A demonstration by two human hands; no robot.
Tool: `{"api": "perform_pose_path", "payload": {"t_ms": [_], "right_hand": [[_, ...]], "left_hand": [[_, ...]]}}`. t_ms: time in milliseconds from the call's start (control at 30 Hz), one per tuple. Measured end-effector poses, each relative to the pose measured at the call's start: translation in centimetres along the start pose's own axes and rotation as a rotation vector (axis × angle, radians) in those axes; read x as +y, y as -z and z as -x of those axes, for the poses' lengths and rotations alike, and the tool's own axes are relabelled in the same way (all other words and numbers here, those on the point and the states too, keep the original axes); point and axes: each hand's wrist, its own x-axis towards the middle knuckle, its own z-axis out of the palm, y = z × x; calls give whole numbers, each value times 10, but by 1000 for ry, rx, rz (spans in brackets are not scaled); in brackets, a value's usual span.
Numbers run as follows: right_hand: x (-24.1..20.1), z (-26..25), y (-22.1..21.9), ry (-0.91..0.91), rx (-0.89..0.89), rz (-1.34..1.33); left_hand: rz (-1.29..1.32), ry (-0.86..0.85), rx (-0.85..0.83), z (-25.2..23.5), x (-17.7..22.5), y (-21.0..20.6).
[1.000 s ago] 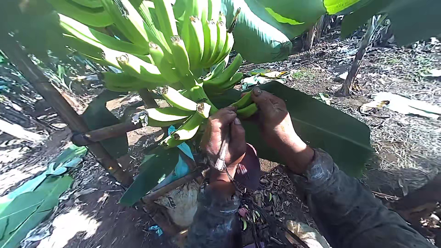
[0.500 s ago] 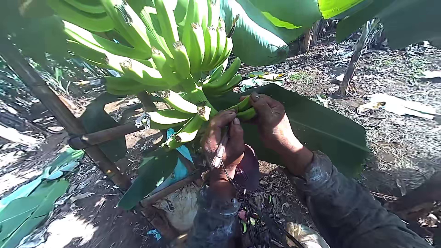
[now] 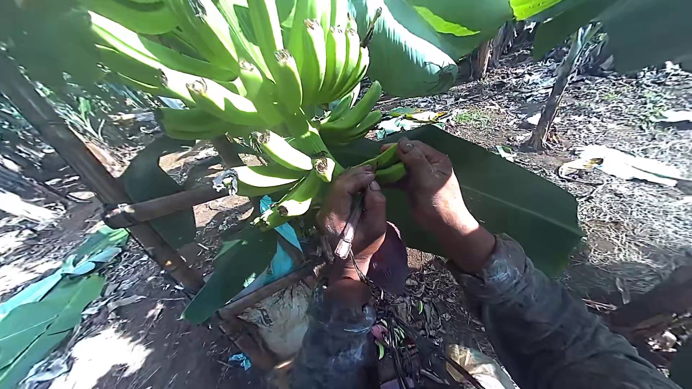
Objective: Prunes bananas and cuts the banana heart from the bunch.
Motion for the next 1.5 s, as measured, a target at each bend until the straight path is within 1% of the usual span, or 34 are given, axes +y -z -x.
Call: {"api": "perform_pose_path", "payload": {"t_ms": [100, 167, 233, 333, 400, 500, 567, 733, 867, 1033, 1400, 1500], "right_hand": [[1, 0, 0, -14, -7, -16], [3, -1, -1, -33, -23, -57], [8, -2, -1, -59, -41, -109], [16, 0, -3, -132, -30, -155], [21, 4, -6, -174, -33, -178], [33, 12, -1, -144, -164, -171], [37, 16, -3, -142, -181, -195], [40, 24, -10, -86, -123, -258], [46, 28, -14, -37, -95, -290], [47, 31, -18, -51, -63, -250], [48, 34, -20, -31, -65, -247], [48, 35, -22, -29, -61, -263]], "left_hand": [[21, -11, 53, 5, -3, 6], [-36, -32, 132, 14, -7, 10], [-136, 17, 174, 20, -7, 12], [-201, 29, 145, 18, -3, 13], [-176, 11, 144, 16, -1, 12], [-118, 15, 134, 18, -2, 11], [-102, 23, 113, 18, -2, 11], [-159, 23, 65, 19, -2, 14], [-141, 25, 52, 20, -4, 15], [-222, 10, 67, 24, -8, 17], [-148, -44, 55, 24, -10, 20], [-150, -33, 46, 22, -7, 22]]}}
